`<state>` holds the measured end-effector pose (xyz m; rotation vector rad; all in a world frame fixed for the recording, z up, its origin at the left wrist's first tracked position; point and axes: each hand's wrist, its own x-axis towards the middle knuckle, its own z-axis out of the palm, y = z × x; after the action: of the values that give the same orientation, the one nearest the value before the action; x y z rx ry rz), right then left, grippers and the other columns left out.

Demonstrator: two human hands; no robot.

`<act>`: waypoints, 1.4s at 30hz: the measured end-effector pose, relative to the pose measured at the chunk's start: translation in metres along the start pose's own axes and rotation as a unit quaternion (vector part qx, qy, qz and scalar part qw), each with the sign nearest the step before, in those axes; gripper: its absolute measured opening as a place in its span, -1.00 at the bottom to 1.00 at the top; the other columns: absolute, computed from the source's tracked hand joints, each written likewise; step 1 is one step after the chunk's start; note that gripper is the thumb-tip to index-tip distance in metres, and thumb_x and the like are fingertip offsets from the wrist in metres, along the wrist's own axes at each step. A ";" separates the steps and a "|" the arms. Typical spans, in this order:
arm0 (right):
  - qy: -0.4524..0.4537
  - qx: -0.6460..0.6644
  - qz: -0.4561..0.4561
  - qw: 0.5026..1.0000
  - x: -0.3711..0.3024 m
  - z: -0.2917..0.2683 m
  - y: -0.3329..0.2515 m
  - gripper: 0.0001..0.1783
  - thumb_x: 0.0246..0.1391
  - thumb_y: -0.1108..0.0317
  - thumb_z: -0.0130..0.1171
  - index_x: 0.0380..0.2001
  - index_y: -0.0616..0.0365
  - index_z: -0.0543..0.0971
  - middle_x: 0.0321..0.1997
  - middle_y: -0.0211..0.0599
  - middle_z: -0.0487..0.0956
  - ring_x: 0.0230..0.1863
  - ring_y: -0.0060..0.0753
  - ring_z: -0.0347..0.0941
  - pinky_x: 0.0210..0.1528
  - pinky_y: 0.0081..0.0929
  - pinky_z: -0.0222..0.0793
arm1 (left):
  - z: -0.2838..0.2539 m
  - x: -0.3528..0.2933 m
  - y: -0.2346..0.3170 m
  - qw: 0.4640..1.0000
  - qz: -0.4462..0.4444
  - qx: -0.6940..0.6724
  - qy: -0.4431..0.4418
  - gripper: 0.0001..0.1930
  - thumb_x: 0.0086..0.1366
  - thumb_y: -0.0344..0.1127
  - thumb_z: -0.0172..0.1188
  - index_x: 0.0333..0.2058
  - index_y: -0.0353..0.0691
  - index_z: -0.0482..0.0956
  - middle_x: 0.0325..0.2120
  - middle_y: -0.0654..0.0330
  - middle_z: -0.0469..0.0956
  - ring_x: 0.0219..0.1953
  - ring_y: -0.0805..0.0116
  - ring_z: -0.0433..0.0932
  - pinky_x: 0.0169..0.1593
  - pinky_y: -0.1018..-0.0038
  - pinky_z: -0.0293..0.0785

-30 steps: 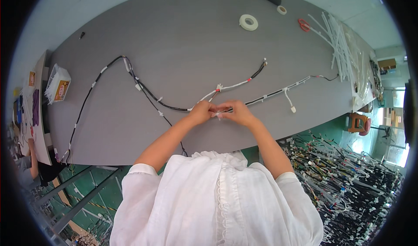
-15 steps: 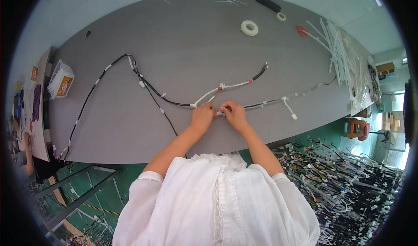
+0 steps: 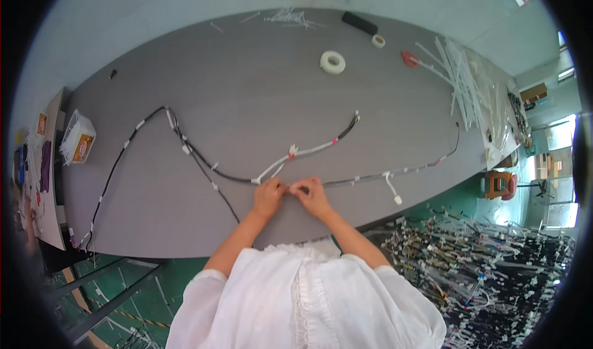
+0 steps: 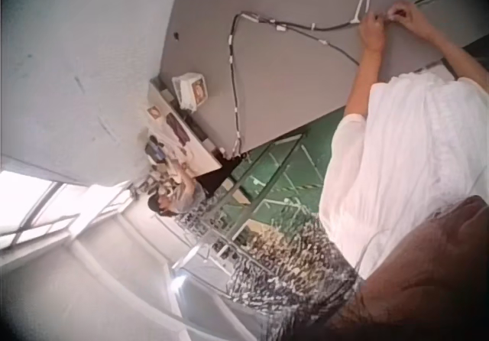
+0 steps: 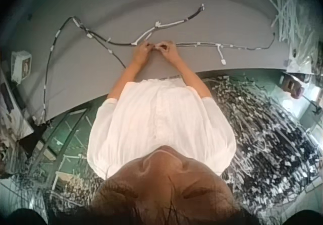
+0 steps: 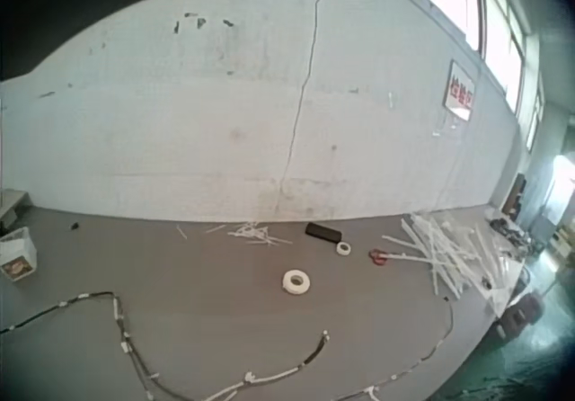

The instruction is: The person hangs assembled wire harnesses onto a metal rack, retrieves wire harnesses from the rack, and lays them on a table to attach plastic guide strips and wrap tape around the wires by hand.

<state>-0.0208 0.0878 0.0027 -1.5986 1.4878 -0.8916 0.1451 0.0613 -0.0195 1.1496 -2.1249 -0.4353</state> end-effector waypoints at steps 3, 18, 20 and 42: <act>-0.034 0.053 0.017 0.998 0.008 -0.009 -0.008 -0.95 -0.10 0.41 0.20 -0.49 0.09 0.57 -0.43 -0.41 0.59 -0.35 -0.42 0.46 -0.07 -0.42 0.20 | -0.006 0.001 0.004 1.000 0.010 0.011 -0.007 -0.94 -0.10 -0.41 0.23 -0.56 -0.12 0.57 -0.63 0.24 0.39 -0.54 0.25 0.46 -0.52 0.36 0.38; 0.160 -0.263 -0.033 0.951 0.499 -0.138 0.065 -0.78 0.01 0.33 0.01 -0.29 -0.04 0.61 -0.26 -0.18 0.57 -0.21 -0.09 0.50 -0.20 -0.22 0.43 | 0.012 0.010 0.049 0.975 -0.222 -0.005 0.026 -0.83 -0.21 -0.47 0.30 -0.54 -0.08 0.63 -0.61 0.32 0.44 -0.49 0.31 0.45 -0.36 0.36 0.38; 0.163 -0.316 -0.051 0.933 0.530 -0.134 0.075 -0.76 0.00 0.33 0.02 -0.25 -0.10 0.61 -0.19 -0.21 0.56 -0.14 -0.11 0.49 -0.15 -0.21 0.43 | 0.015 0.010 0.051 0.966 -0.256 -0.006 0.035 -0.82 -0.22 -0.47 0.30 -0.54 -0.07 0.64 -0.62 0.33 0.43 -0.50 0.31 0.45 -0.36 0.37 0.37; -0.047 -0.020 -0.206 0.977 0.315 -0.164 0.066 -0.58 -0.07 0.61 0.00 -0.05 0.19 0.43 -0.30 -0.32 0.49 -0.29 -0.48 0.40 -0.22 -0.56 0.33 | 0.006 -0.009 0.081 0.974 -0.225 -0.027 0.029 -0.37 0.08 -0.29 0.19 0.14 -0.25 0.22 0.09 -0.06 0.23 0.18 0.00 0.15 0.21 0.18 0.07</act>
<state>-0.1727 -0.2394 0.0184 -1.9929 1.1325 -0.9979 0.0951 0.1134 0.0189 1.5949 -1.7829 -0.6478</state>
